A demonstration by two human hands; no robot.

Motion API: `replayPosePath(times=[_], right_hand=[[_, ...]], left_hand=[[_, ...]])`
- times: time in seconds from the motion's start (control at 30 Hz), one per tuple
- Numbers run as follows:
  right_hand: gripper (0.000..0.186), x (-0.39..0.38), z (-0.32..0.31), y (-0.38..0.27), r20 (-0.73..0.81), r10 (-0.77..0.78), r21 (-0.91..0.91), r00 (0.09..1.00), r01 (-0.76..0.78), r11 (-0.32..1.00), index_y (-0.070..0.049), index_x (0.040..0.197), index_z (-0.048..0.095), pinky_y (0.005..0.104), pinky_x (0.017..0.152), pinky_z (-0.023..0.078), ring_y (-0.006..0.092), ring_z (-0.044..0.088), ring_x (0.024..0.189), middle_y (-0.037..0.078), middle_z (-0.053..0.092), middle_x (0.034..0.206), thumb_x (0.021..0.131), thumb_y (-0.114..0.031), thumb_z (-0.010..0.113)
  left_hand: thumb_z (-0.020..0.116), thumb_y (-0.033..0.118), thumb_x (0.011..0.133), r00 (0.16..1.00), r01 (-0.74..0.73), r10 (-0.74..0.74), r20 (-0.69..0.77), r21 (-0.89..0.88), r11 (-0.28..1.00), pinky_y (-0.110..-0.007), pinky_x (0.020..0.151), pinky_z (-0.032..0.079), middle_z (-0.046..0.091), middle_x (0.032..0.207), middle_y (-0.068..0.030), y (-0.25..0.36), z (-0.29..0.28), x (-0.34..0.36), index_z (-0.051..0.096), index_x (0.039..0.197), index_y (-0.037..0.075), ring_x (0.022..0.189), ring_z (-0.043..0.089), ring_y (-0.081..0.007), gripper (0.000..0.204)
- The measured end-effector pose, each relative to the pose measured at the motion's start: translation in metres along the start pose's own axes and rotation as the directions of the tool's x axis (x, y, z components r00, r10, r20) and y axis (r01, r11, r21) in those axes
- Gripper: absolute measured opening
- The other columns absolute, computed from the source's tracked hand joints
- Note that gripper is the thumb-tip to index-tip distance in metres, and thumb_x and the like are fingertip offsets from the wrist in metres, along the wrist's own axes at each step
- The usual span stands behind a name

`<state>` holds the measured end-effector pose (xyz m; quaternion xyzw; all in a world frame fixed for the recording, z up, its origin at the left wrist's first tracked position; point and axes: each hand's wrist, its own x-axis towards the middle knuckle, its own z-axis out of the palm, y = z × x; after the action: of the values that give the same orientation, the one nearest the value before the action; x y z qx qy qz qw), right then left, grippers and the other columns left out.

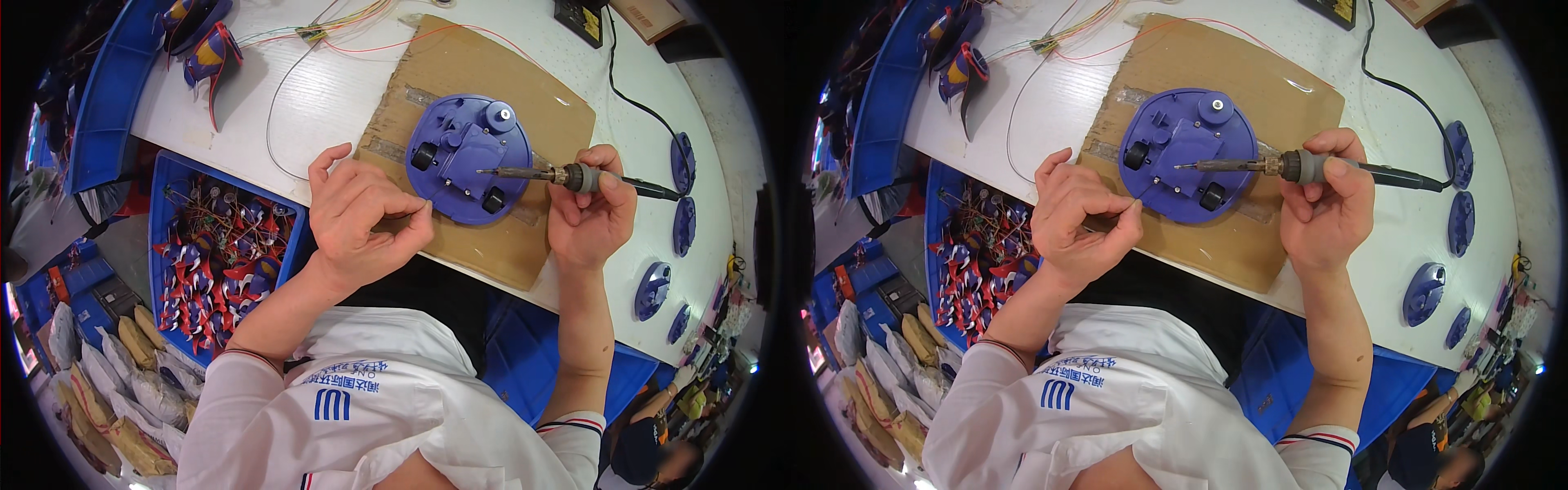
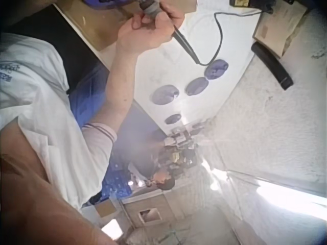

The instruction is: Soldering wires and components onto blue plastic casings at a workbench.

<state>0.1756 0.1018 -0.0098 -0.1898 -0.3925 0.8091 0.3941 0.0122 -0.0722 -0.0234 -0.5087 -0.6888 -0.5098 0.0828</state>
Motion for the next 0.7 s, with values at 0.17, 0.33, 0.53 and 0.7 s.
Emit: replayPosePath(times=[0.17,0.33,0.53,0.7], right_hand=[[0.022,0.002,-0.002,-0.002,0.035,-0.013,-0.044,0.999,0.015,0.999,0.001,0.097,0.053,0.0176,0.039,0.023,0.0058,0.027,0.044,0.004,0.046,0.063,0.085,-0.017,0.047],[0.023,0.002,-0.002,-0.002,-0.017,-0.003,0.06,1.0,0.004,0.998,0.001,0.097,0.054,0.0181,0.04,0.022,0.0062,0.026,0.043,0.004,0.047,0.063,0.085,-0.017,0.046],[0.025,0.003,0.0,-0.008,-0.094,-0.014,0.058,0.996,0.02,0.998,0.0,0.097,0.055,0.0194,0.043,0.023,0.0065,0.025,0.04,0.004,0.046,0.062,0.084,-0.019,0.046],[0.026,0.005,0.0,-0.013,-0.155,-0.009,0.069,0.988,0.02,0.997,0.0,0.097,0.057,0.0207,0.045,0.023,0.0066,0.024,0.039,0.003,0.044,0.058,0.084,-0.02,0.046]], left_hand=[[0.071,0.0,0.056,1.0,0.001,-0.001,0.007,0.005,1.0,-0.037,0.093,0.037,0.051,0.057,0.0057,0.0,0.0,0.0,0.058,0.062,0.015,0.061,0.047,-0.0121,0.02],[0.071,0.001,0.056,1.0,-0.004,0.004,0.004,0.013,1.0,-0.036,0.093,0.036,0.051,0.057,0.0059,0.0,0.0,0.001,0.058,0.061,0.015,0.061,0.047,-0.0122,0.02],[0.071,0.001,0.056,1.0,-0.005,0.005,0.006,0.02,1.0,-0.036,0.094,0.035,0.052,0.057,0.0059,0.0,0.0,0.0,0.058,0.061,0.015,0.062,0.047,-0.0122,0.02],[0.071,0.001,0.057,1.0,-0.006,0.005,0.008,0.02,1.0,-0.036,0.094,0.035,0.052,0.058,0.0059,0.001,0.0,0.0,0.057,0.062,0.015,0.063,0.047,-0.0124,0.021]])
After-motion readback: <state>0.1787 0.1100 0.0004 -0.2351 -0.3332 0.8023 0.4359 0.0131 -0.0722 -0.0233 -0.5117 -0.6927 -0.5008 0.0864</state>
